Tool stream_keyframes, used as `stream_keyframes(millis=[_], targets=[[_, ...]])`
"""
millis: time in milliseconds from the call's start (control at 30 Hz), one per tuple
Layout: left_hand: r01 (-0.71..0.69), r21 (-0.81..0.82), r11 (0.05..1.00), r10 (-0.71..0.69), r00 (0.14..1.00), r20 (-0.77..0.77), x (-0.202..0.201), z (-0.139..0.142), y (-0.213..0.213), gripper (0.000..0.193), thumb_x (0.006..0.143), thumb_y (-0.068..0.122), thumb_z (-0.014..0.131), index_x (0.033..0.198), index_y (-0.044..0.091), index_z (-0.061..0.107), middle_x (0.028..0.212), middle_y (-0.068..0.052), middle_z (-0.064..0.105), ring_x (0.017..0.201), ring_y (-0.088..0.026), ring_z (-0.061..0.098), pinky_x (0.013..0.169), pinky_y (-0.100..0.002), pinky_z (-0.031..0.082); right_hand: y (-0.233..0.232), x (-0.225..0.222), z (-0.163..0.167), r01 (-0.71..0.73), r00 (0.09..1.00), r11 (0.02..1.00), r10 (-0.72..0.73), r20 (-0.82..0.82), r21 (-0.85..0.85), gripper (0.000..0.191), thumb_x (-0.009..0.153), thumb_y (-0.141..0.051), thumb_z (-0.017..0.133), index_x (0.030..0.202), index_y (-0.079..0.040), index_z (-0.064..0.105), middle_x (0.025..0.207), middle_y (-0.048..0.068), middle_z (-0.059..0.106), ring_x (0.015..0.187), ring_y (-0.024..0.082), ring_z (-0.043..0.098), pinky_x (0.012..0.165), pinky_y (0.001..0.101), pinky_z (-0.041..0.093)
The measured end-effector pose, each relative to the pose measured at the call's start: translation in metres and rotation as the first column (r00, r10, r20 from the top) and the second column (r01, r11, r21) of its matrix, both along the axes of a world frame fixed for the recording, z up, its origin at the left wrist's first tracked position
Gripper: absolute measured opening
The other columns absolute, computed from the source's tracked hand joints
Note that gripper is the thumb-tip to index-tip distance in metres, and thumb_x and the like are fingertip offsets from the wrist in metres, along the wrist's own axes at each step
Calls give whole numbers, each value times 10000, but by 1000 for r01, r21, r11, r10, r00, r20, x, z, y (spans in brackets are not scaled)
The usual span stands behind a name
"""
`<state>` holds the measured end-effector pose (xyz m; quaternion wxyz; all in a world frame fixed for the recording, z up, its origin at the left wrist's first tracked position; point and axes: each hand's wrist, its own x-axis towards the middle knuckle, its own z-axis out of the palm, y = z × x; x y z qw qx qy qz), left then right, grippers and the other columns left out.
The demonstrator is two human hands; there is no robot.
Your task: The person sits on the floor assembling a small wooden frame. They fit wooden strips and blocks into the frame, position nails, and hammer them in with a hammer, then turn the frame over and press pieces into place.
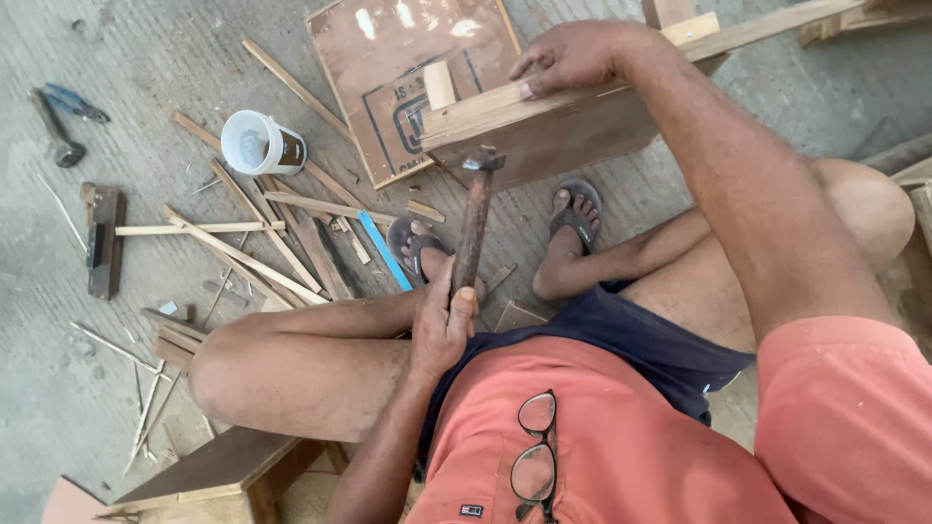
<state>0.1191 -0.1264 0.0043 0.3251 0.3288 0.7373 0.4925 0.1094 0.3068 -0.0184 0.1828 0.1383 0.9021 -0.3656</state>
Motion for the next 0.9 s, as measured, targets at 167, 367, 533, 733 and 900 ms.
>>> stream_keyframes(millis=[167, 367, 533, 733, 900], targets=[[-45, -38, 998, 46, 998, 41, 10, 8, -24, 603, 1062, 447, 493, 1498, 31, 498, 671, -16, 547, 536, -100, 521, 524, -276, 464, 6, -18, 1, -63, 984, 989, 83, 155, -130, 601, 885, -498, 714, 1354, -126, 670, 1258, 99, 739, 1151, 249, 673, 1011, 401, 476], [-60, -39, 997, 61, 998, 17, 11, 3, -34, 560, 1072, 407, 503, 1489, 33, 514, 674, -24, 561, 543, -116, 536, 551, -292, 482, 5, -16, 10, -33, 984, 991, 55, 170, -128, 491, 929, -437, 681, 1325, -147, 703, 1196, 63, 767, 1103, 210, 670, 993, 378, 471], [-69, -57, 996, 71, 997, 31, 11, -5, -37, 574, 1055, 388, 519, 1506, 36, 480, 670, -23, 578, 530, -113, 557, 531, -290, 491, 0, -12, 13, -39, 986, 982, 68, 152, -184, 452, 939, -415, 678, 1303, -151, 713, 1168, 45, 770, 1077, 189, 669, 983, 371, 477], [-72, -56, 996, 74, 996, 44, 17, -7, -36, 582, 1055, 393, 519, 1522, 50, 463, 661, -28, 573, 517, -113, 548, 527, -291, 486, -13, -5, 16, 6, 987, 995, 9, 163, -95, 410, 946, -440, 669, 1262, -187, 733, 1155, 27, 770, 1076, 186, 668, 1005, 392, 467], [-65, -147, 987, 75, 995, 68, 13, -21, -40, 571, 1032, 352, 529, 1518, 59, 467, 667, -48, 589, 502, -126, 560, 523, -302, 496, -13, -3, 15, -19, 981, 995, 38, 189, -97, 440, 955, -512, 632, 1229, -187, 742, 1147, 37, 781, 1101, 219, 672, 1010, 419, 464]])
